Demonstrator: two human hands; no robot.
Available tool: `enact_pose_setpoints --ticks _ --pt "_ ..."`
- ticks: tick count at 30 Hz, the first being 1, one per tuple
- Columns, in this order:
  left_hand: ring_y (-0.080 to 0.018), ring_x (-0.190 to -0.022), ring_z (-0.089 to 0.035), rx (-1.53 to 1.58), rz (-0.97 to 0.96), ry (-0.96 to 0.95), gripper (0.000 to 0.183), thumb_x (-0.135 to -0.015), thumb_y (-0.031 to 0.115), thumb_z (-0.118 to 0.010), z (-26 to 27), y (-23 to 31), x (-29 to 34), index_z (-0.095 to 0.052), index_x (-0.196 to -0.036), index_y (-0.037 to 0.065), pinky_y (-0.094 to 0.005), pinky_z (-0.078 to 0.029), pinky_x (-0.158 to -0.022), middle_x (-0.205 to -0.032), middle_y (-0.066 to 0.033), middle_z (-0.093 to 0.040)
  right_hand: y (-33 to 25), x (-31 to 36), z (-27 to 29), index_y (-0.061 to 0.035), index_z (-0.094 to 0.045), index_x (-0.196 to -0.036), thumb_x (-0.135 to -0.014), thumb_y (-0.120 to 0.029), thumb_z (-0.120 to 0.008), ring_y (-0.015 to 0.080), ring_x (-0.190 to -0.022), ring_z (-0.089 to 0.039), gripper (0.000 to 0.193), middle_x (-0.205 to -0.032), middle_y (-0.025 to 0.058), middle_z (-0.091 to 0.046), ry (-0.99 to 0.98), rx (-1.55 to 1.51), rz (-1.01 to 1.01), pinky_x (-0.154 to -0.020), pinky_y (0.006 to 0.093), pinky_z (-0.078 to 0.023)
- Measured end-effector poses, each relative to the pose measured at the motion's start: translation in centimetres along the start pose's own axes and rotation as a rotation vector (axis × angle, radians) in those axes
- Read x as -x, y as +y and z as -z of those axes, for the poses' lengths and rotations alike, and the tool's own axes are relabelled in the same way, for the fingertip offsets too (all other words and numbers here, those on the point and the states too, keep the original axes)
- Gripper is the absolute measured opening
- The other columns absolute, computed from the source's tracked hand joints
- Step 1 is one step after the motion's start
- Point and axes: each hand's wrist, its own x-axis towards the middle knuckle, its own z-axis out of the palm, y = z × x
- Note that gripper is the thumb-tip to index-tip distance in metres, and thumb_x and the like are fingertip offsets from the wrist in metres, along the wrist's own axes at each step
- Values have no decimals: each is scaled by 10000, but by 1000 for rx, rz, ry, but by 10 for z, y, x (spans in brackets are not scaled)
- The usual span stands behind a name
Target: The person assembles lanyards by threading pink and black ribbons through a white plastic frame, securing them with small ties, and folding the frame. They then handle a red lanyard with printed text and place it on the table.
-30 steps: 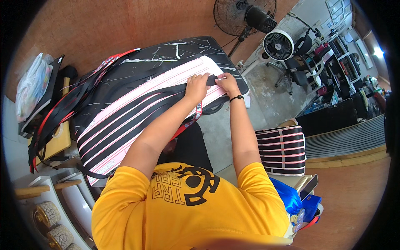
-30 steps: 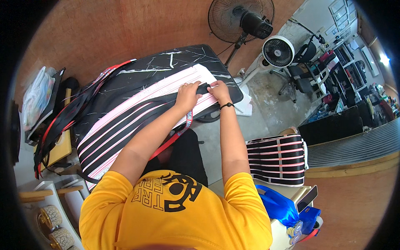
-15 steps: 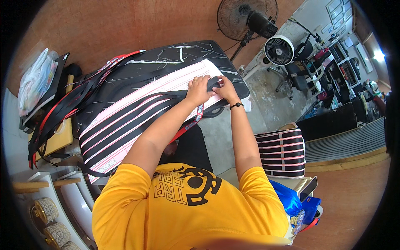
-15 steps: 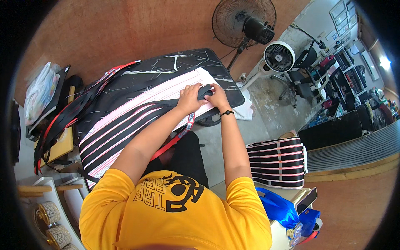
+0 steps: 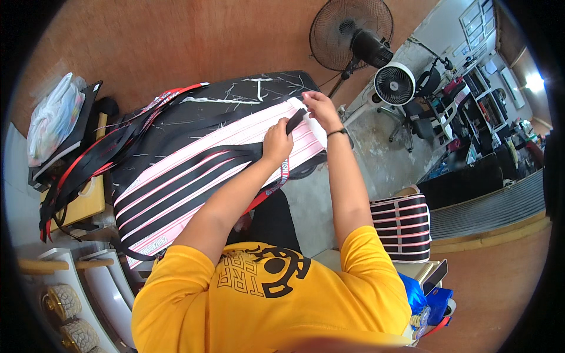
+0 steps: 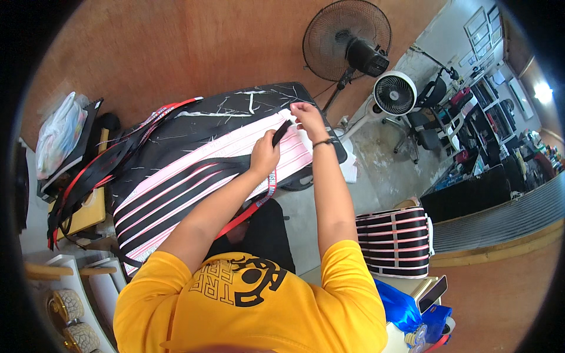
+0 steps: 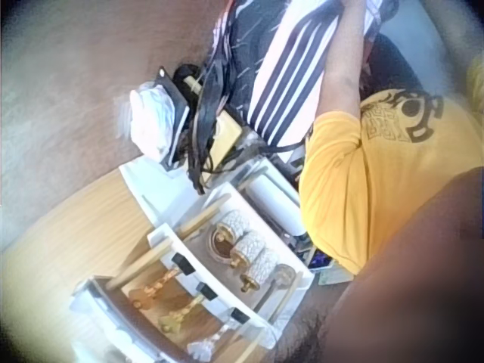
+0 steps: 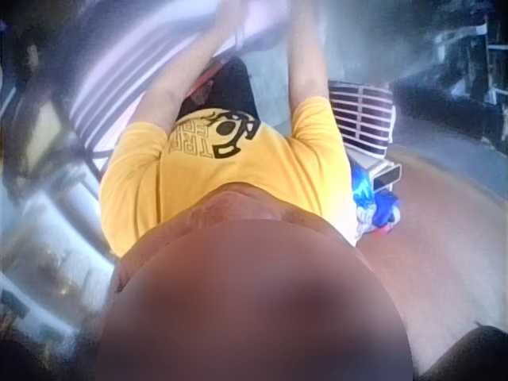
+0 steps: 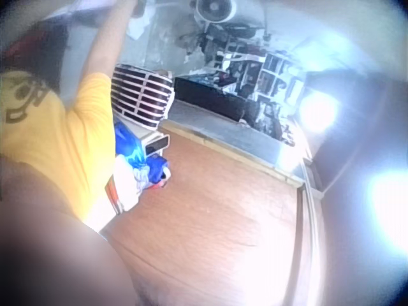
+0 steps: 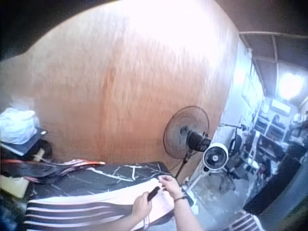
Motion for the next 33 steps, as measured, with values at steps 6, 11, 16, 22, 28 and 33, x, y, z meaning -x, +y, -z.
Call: enact_pose_setpoints --ticks 6,11,16,22,28,33 --pt "-459 -951 -614 119 119 56 287 -880 61 -572 5 4 0 -527 -1159 13 -547 -474 -832 -982 -261 -651 38 -80 -47 -85 -713 -1086 -801 -410 -763 321 -1029 -670 435 -1064 156 -715 297 941 -34 -941 412 -497" --pt "-453 -992 -591 207 107 134 257 -903 81 -561 -1 -5 -2 -532 -1143 -4 -517 -462 -877 -1032 -269 -636 36 -73 -60 -33 -715 -928 -771 -248 -794 331 -879 -676 277 -895 154 -702 354 916 318 -807 421 -518" --pt "-441 -1248 -437 4 -103 247 308 -818 55 -582 -1 -8 5 -537 -1119 9 -541 -321 -1065 -1306 -242 -499 -3 -42 -58 -22 -600 -796 -785 -78 -745 117 -717 -575 156 -887 72 -685 4 148 383 -661 274 -484" --pt "-467 -1411 -263 -158 -276 386 386 -708 -32 -570 33 29 0 -516 -1084 34 -604 -176 -1133 -1458 -224 -362 -66 40 -38 -40 -501 -826 -847 33 -588 153 -888 -657 116 -992 151 -701 -262 -39 373 -715 249 -550" --pt "-396 -1042 -620 90 -341 238 526 -814 64 -666 78 52 -10 -397 -1267 53 -496 -484 -906 -1175 -195 -612 -107 96 -53 -21 -556 -1111 -832 23 -602 150 -992 -637 286 -1154 122 -649 -429 -328 310 -835 284 -541" --pt "-455 -925 -640 150 -356 164 619 -792 72 -719 113 66 -3 -309 -1254 53 -520 -509 -753 -1045 -224 -639 -123 130 -92 -43 -543 -1334 -828 -137 -694 141 -1063 -591 536 -1171 33 -617 -462 65 577 -916 280 -465"
